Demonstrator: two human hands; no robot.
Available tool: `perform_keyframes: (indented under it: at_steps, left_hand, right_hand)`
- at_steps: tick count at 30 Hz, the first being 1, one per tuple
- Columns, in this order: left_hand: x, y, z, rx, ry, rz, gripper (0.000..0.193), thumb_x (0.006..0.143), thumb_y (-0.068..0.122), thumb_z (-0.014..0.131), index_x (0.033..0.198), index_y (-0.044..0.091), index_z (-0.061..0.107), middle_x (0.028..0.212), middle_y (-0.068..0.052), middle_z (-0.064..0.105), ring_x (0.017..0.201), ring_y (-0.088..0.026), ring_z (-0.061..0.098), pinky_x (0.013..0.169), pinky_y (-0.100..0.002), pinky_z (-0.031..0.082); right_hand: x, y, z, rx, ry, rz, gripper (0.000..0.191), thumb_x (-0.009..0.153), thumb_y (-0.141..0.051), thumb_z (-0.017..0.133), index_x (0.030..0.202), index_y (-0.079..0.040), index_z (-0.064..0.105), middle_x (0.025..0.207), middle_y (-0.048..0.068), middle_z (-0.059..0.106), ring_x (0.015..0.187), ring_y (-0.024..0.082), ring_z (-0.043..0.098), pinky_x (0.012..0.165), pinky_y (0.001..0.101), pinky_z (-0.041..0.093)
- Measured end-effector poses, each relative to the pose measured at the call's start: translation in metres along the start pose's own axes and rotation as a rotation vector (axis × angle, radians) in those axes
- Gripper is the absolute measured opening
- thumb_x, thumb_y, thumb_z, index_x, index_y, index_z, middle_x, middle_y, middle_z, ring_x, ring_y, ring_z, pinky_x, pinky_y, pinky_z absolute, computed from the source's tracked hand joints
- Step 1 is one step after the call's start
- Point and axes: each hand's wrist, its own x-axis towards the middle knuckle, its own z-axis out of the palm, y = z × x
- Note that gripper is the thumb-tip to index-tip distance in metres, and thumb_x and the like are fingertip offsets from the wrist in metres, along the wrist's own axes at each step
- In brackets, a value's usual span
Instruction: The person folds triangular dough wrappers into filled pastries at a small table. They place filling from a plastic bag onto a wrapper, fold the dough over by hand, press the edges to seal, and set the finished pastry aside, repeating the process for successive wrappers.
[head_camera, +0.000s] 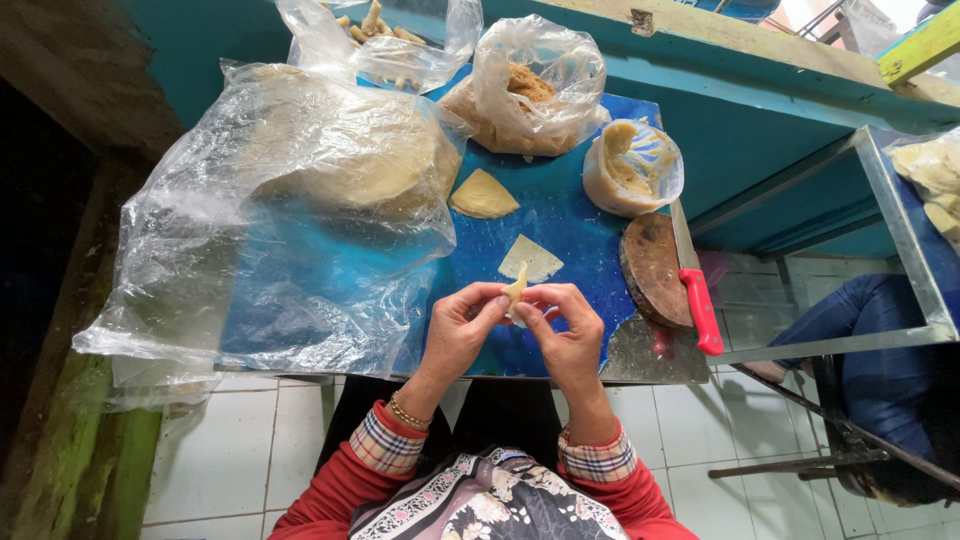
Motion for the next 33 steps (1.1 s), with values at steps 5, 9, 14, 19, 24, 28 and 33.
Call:
perform_keyframes:
  at_steps: [5, 9, 14, 19, 24, 28, 33]
  left_hand:
    - [-0.003, 0.009, 0.002, 0.179, 0.020, 0.142, 0.008, 0.097, 0.006, 0.071, 0.101, -0.001, 0.072, 0.091, -0.005, 0.076, 0.083, -0.008, 0.071, 0.074, -0.025, 0.060]
    - [-0.004, 0.016, 0.004, 0.239, 0.018, 0.200, 0.008, 0.095, 0.006, 0.073, 0.099, 0.000, 0.071, 0.093, -0.005, 0.074, 0.086, -0.008, 0.070, 0.073, -0.025, 0.061]
    - [-0.004, 0.020, 0.008, 0.371, -0.013, 0.312, 0.010, 0.096, 0.010, 0.072, 0.099, 0.000, 0.070, 0.095, -0.005, 0.072, 0.087, -0.011, 0.073, 0.070, -0.026, 0.063]
    - [-0.004, 0.023, 0.010, 0.407, -0.005, 0.365, 0.008, 0.096, 0.008, 0.073, 0.098, 0.000, 0.070, 0.096, -0.007, 0.072, 0.084, -0.014, 0.074, 0.069, -0.027, 0.064]
    - [-0.005, 0.026, 0.011, 0.521, 0.006, 0.444, 0.008, 0.095, 0.005, 0.072, 0.100, 0.000, 0.071, 0.096, -0.009, 0.071, 0.080, -0.015, 0.074, 0.067, -0.027, 0.063]
    - [-0.005, 0.026, 0.012, 0.476, -0.024, 0.467, 0.006, 0.095, 0.004, 0.074, 0.100, 0.001, 0.072, 0.097, -0.008, 0.073, 0.083, -0.016, 0.075, 0.069, -0.026, 0.063]
    - [-0.004, 0.025, 0.010, 0.482, 0.009, 0.432, 0.007, 0.092, 0.004, 0.074, 0.099, 0.001, 0.072, 0.096, -0.008, 0.073, 0.080, -0.014, 0.076, 0.067, -0.025, 0.063]
  right_hand:
    - [0.003, -0.007, 0.001, -0.051, -0.018, -0.005, 0.012, 0.091, -0.008, 0.078, 0.103, -0.007, 0.076, 0.101, 0.003, 0.074, 0.086, 0.010, 0.070, 0.067, 0.0225, 0.053]
    - [0.005, 0.003, -0.003, 0.068, -0.096, 0.081, 0.014, 0.089, -0.009, 0.079, 0.102, -0.006, 0.076, 0.099, 0.003, 0.075, 0.086, 0.009, 0.070, 0.069, 0.0232, 0.055]
    - [0.006, 0.018, -0.013, 0.074, -0.117, 0.105, 0.009, 0.093, -0.009, 0.077, 0.101, -0.005, 0.079, 0.094, 0.003, 0.077, 0.082, 0.008, 0.071, 0.070, 0.0220, 0.056]
    - [0.003, 0.022, -0.012, 0.266, -0.106, 0.341, 0.011, 0.094, -0.010, 0.075, 0.102, -0.003, 0.078, 0.093, 0.003, 0.075, 0.079, 0.008, 0.066, 0.068, 0.0216, 0.052]
    - [0.001, 0.024, -0.012, 0.082, -0.101, 0.196, 0.012, 0.091, -0.011, 0.077, 0.100, -0.003, 0.077, 0.094, 0.000, 0.076, 0.081, 0.006, 0.068, 0.070, 0.0205, 0.055]
    - [0.001, 0.028, -0.011, 0.232, -0.069, 0.285, 0.011, 0.095, -0.011, 0.075, 0.102, -0.003, 0.078, 0.093, 0.001, 0.076, 0.081, 0.006, 0.068, 0.071, 0.0205, 0.053]
    - [0.000, 0.022, -0.008, 0.187, -0.105, 0.286, 0.015, 0.089, -0.010, 0.076, 0.103, -0.004, 0.075, 0.095, 0.002, 0.075, 0.080, 0.006, 0.068, 0.071, 0.0201, 0.055]
